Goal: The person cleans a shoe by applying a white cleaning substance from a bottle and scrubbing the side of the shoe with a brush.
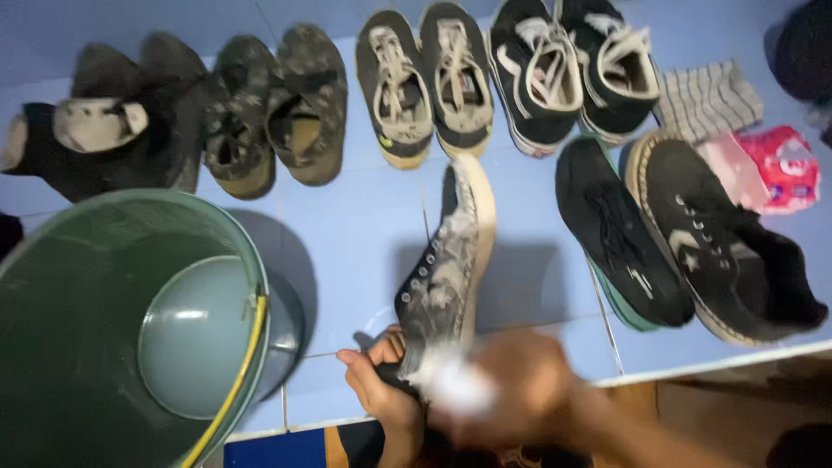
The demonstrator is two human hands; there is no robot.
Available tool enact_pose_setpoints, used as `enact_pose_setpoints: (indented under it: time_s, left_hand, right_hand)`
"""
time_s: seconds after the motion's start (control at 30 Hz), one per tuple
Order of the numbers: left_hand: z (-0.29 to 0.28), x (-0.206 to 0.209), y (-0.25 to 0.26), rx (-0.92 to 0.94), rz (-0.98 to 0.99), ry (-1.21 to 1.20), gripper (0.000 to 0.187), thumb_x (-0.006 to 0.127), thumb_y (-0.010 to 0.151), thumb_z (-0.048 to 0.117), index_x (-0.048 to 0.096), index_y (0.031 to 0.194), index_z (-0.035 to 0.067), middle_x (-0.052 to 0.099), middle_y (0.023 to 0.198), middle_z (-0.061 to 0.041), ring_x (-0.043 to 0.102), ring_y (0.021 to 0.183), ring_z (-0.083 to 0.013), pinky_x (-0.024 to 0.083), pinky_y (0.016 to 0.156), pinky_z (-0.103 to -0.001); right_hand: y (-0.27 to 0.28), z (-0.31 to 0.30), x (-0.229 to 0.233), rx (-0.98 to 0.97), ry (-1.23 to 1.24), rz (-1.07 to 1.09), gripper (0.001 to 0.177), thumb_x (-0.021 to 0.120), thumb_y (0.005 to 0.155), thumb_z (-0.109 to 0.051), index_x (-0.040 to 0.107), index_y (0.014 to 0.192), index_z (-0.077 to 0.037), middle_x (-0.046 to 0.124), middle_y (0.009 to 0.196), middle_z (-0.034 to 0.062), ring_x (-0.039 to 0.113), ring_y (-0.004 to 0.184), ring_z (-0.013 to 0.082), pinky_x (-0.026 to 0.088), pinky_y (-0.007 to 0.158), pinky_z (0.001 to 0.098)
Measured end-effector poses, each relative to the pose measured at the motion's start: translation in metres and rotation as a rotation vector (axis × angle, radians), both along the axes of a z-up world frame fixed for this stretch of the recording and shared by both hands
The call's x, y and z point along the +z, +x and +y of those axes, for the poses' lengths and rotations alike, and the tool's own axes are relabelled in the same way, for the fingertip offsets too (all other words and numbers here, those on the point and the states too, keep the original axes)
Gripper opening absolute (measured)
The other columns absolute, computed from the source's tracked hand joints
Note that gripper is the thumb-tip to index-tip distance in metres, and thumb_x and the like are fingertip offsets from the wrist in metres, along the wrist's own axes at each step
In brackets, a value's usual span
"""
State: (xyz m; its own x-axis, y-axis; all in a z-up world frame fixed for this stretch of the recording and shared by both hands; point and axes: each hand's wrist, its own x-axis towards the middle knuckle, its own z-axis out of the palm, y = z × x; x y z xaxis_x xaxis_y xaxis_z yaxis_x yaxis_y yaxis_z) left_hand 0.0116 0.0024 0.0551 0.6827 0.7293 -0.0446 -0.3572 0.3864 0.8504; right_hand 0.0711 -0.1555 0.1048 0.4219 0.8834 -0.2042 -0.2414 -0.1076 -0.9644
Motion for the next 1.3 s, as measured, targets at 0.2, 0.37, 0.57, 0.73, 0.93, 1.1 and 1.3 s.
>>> enact_pose_setpoints:
  time_s: [0.2, 0.37, 0.57, 0.73, 0.93, 1.1, 1.3]
  left_hand:
    - [-0.002, 0.002, -0.003, -0.03, -0.076, -0.008, 0.067, 0.025, 0.109, 0.046, 0.027, 0.051, 0.013, 0.024, 0.05, -0.002, 0.025, 0.051, -0.0189, 0.027, 0.059, -0.036]
    - [0.005, 0.014, 0.003, 0.058, 0.241, -0.059, 0.066, 0.031, 0.11, 0.047, 0.026, 0.052, 0.013, 0.024, 0.05, -0.002, 0.03, 0.054, -0.0184, 0.03, 0.057, -0.03]
    - [0.006, 0.019, 0.02, -0.157, 0.203, -0.181, 0.065, 0.033, 0.105, 0.055, 0.023, 0.052, 0.02, 0.019, 0.052, 0.005, 0.017, 0.05, -0.0099, 0.012, 0.048, -0.03]
    - [-0.007, 0.033, 0.046, -0.157, 0.298, -0.111, 0.064, 0.041, 0.107, 0.053, 0.029, 0.055, 0.017, 0.027, 0.053, 0.002, 0.026, 0.051, -0.0111, 0.021, 0.052, -0.026]
    - [-0.015, 0.022, 0.056, -0.039, 0.444, -0.136, 0.056, 0.05, 0.104, 0.054, 0.041, 0.065, 0.014, 0.042, 0.069, -0.002, 0.036, 0.067, -0.0163, 0.034, 0.067, -0.03]
    - [-0.019, 0.012, 0.042, -0.138, 0.495, 0.059, 0.065, 0.04, 0.103, 0.056, 0.051, 0.056, 0.011, 0.046, 0.059, 0.001, 0.04, 0.06, -0.0112, 0.033, 0.059, -0.032]
    - [-0.017, 0.019, 0.049, -0.158, 0.344, -0.135, 0.06, 0.043, 0.105, 0.049, 0.024, 0.057, 0.019, 0.026, 0.056, 0.004, 0.024, 0.054, -0.0087, 0.019, 0.051, -0.031]
  right_hand:
    - [0.046, -0.006, 0.027, -0.578, -0.159, -1.265, 0.043, 0.068, 0.087, -0.055, 0.077, 0.11, -0.02, 0.08, 0.095, 0.0049, 0.075, 0.077, 0.0216, 0.05, 0.07, 0.0355]
    - [0.005, 0.002, 0.014, -0.614, -0.12, -1.595, 0.044, 0.084, 0.077, -0.056, 0.071, 0.079, -0.013, 0.07, 0.074, -0.0049, 0.069, 0.065, 0.02, 0.059, 0.066, 0.0346]
    - [0.037, -0.013, 0.043, -0.727, -0.381, -1.493, 0.041, 0.081, 0.085, -0.044, 0.072, 0.093, -0.005, 0.069, 0.073, 0.0073, 0.067, 0.062, 0.0238, 0.045, 0.055, 0.0396]
    - [0.037, -0.011, 0.06, -0.76, -0.23, -1.411, 0.037, 0.08, 0.083, -0.04, 0.067, 0.076, -0.006, 0.064, 0.06, 0.0076, 0.065, 0.054, 0.0266, 0.05, 0.053, 0.0338]
    - [0.031, -0.013, 0.043, -0.793, -0.408, -1.453, 0.042, 0.075, 0.084, -0.053, 0.067, 0.079, -0.012, 0.058, 0.056, 0.0046, 0.061, 0.05, 0.0257, 0.045, 0.049, 0.037]
    - [0.045, -0.025, 0.055, -0.774, -0.632, -1.064, 0.049, 0.077, 0.087, -0.051, 0.049, 0.069, -0.015, 0.043, 0.053, -0.002, 0.036, 0.052, 0.0069, 0.033, 0.051, 0.0348]
    - [0.041, -0.02, 0.039, -0.747, -0.549, -1.441, 0.048, 0.07, 0.086, -0.06, 0.06, 0.076, -0.014, 0.052, 0.058, 0.0007, 0.057, 0.047, 0.0212, 0.037, 0.043, 0.0386]
